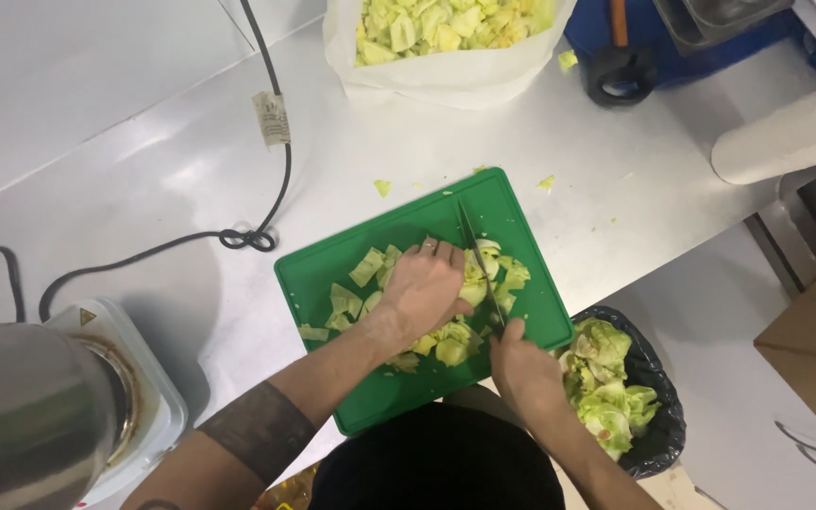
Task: A person prepares cabbage by peeling off outer leaves, cutting the heads into smaller pieces on a green cutting board, and transferring the pieces into storage bags.
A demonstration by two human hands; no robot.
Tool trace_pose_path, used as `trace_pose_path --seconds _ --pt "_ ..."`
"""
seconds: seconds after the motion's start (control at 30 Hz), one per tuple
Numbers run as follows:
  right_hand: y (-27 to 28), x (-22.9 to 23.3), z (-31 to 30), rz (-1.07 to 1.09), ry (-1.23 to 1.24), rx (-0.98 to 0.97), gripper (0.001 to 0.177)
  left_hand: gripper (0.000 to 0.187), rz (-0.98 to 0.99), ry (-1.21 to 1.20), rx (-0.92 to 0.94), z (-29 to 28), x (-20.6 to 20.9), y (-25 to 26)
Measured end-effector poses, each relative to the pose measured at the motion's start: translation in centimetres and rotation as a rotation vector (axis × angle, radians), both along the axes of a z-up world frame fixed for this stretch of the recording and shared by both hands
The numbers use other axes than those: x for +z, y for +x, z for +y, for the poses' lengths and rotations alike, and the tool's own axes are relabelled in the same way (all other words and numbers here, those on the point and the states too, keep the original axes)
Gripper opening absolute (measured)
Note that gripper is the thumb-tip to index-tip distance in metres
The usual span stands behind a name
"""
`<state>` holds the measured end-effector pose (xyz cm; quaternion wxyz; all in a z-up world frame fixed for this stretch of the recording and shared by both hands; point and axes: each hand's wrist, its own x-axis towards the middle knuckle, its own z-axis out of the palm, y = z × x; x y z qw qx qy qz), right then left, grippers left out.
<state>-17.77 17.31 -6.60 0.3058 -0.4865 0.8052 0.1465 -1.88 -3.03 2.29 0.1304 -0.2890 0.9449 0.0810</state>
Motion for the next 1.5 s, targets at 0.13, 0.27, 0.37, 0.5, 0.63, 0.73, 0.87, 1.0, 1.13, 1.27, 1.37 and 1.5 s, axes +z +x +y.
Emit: trace_pose_path --seconds 0.13,0.27,0.37,0.5,0.63,0.73,0.87,1.0,1.13,1.27,1.37,1.5 --pt "0.7 10.3 -3.8 -0.062 0.084 0.037 0.048 0.105 0.313 -0.080 0.002 0.5 -3.8 1.6" --pt "-0.5 15.6 -4.1 -0.139 0.054 -0.060 0.055 0.111 0.301 0.078 0.087 -0.4 -0.1 3.1" --pt "-0.4 16.6 -3.3 -0.178 0.101 -0.043 0.058 0.090 0.278 0.227 0.136 -0.4 0.2 4.0" --pt "-0.3 12.7 -2.0 -0.148 0.173 0.054 0.054 0.071 0.286 0.214 0.148 -0.4 -0.7 4.1" --pt "0.7 15.1 -1.2 -0.162 0.257 0.070 0.056 0.071 0.292 0.225 0.138 -0.1 -1.6 4.3" --pt "2.7 12.4 -1.7 -0.152 0.255 0.046 0.050 0.067 0.315 0.232 0.146 -0.1 -1.9 4.2" --pt "3.8 9.3 -4.8 -0.181 0.135 0.013 0.047 0.069 0.328 0.208 0.135 -0.3 -1.3 4.1" --pt "2.6 10.5 -4.6 -0.157 0.002 0.034 0.049 0.084 0.337 0.262 0.178 -0.2 -1.2 4.4" --pt "1.9 14.0 -3.2 -0.107 0.007 0.016 0.053 0.096 0.405 0.329 0.276 0.0 -0.7 5.7" --pt "3.5 16.7 -4.5 -0.217 0.126 -0.092 0.034 0.069 0.486 0.211 0.255 0.7 -2.5 6.2" --pt "4.4 16.1 -4.9 -0.168 0.264 -0.070 0.040 0.055 0.523 0.197 0.219 1.2 -2.7 6.3" --pt "3.8 17.7 -4.2 -0.099 0.263 0.053 0.040 0.049 0.538 0.128 0.212 1.5 -3.4 6.2"
